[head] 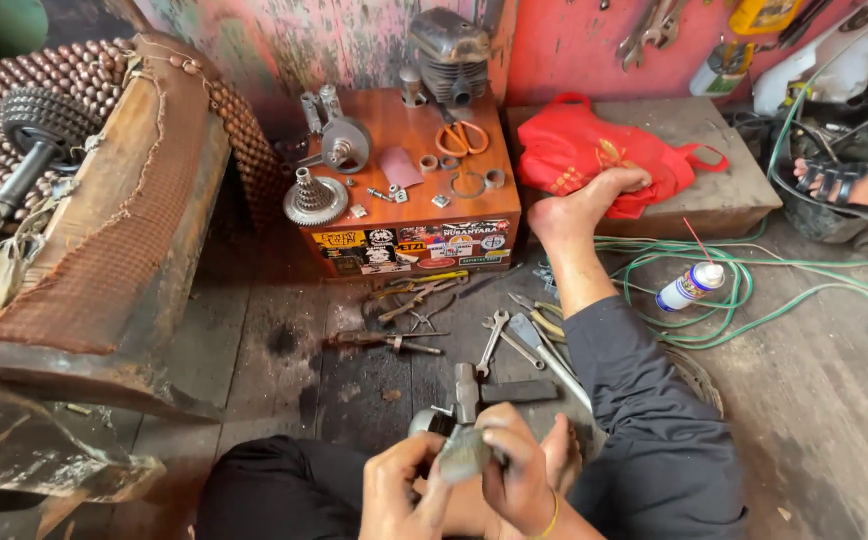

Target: The person sits on the floor and cleans a small metal mechanical part using a wire brush. They hold the part in one hand and scrub it with the brush in the other, rotating the object to clean different sides. The person also uses a hammer to tap the part at one point.

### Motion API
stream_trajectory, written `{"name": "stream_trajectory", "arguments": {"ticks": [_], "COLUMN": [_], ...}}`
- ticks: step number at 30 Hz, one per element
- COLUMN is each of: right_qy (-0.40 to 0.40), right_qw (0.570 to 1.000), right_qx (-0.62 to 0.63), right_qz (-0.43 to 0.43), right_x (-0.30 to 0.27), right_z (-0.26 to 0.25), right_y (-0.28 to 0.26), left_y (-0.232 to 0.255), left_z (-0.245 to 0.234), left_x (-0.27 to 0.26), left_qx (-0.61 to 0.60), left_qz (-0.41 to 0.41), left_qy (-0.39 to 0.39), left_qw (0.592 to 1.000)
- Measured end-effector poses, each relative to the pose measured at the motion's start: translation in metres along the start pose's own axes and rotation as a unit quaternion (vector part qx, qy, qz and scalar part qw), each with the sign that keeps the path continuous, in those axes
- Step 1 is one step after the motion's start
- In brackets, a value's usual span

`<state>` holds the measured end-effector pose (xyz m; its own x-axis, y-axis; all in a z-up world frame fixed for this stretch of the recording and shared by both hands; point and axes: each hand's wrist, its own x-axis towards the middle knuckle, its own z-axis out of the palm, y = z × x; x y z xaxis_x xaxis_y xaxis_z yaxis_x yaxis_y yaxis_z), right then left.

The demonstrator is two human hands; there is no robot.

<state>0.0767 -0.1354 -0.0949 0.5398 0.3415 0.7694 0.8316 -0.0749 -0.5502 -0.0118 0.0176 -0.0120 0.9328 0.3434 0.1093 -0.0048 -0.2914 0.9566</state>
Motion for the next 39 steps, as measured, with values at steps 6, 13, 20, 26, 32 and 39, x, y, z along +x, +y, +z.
{"name": "stream_trajectory", "arguments": {"ticks": [6, 13, 20, 26, 32, 39], "right_qy": [0.064, 0.048, 0.023, 0.057, 0.010, -0.024], "right_qw": [0.988, 0.995, 0.991, 0.996, 0.986, 0.990], "right_qx": [-0.074, -0.010, -0.022, 0.064, -0.034, 0.041], "right_qz": [0.123, 0.083, 0.132, 0.027, 0.163, 0.134], "right_x": [0.003, 0.003, -0.005, 0.038, 0.014, 0.006], "right_z": [-0.003, 0.001, 0.015, -0.013, -0.012, -0.001], "right_y": [0.006, 0.010, 0.039, -0.028, 0.002, 0.022], "left_y": [0.000, -0.026, 0.008, 0.021, 0.039, 0.040], "left_z": [-0.010, -0.003, -0.004, -0.002, -0.017, -0.014], "left_x": [0.005, 0.008, 0.009, 0.011, 0.004, 0.008], "left_qx": [-0.002, -0.015, -0.122, -0.049, -0.057, -0.039], "left_qz": [0.001, -0.028, -0.076, -0.095, -0.046, -0.045], "left_qy": [0.022, -0.004, -0.004, -0.026, -0.036, -0.049], "left_qw": [1.000, 0.999, 0.990, 0.994, 0.997, 0.997]}}
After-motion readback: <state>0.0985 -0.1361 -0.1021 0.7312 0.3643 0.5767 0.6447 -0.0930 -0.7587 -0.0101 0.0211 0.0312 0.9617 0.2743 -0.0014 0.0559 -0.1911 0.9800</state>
